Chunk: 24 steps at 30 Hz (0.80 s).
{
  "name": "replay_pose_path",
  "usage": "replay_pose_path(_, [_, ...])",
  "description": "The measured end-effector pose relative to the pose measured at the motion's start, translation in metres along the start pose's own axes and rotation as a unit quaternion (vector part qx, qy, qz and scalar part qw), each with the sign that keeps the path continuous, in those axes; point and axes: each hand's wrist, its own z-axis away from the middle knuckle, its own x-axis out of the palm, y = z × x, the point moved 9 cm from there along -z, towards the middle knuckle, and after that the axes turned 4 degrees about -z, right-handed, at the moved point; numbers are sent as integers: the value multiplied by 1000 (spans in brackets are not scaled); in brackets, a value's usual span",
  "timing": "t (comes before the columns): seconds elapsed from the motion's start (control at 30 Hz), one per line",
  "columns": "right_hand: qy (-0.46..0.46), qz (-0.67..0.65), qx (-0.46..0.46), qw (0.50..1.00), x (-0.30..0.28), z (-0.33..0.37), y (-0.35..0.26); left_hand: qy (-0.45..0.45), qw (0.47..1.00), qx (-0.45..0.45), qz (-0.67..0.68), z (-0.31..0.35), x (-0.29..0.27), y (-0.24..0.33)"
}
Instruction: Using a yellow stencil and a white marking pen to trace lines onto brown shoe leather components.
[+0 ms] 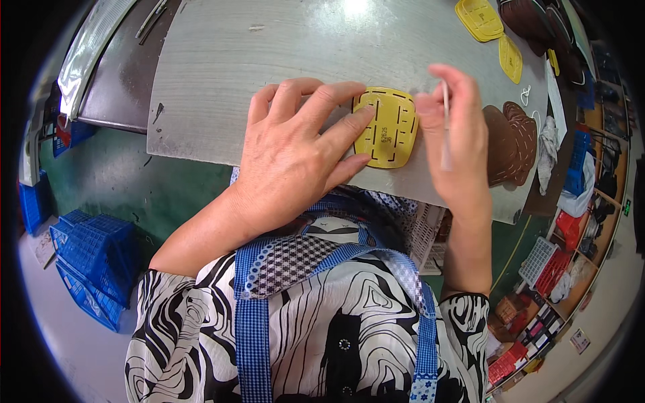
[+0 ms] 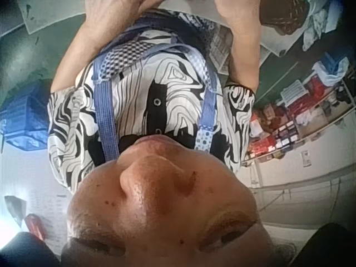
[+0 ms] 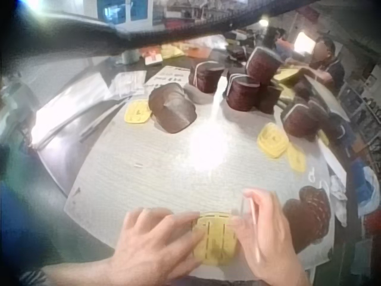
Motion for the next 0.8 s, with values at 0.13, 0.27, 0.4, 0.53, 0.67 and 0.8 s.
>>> replay_pose_path(0.13, [15,-295,129,947,-6,-2,12,-14,1000,0,-14,0,3,0])
replay_pose_path(0.27, [-85,-245,69,963,19,-1,-8,-15,1000,9,-8,0,3,0])
replay_pose_path(0.4, [-59,-156,-2,986,26,-11,-24,-16,1000,13,-8,0,3,1])
replay_pose_path(0.53, [-14,-124,26,992,17,-12,-10,-13,999,19,-24,-1,4,2])
replay_pose_path(0.67, [4,-91,52,994,6,3,-4,-18,999,23,-41,-1,4,3])
replay_pose_path(0.8, [27,-57,121,991,-9,32,0,-17,999,21,-36,-1,4,3])
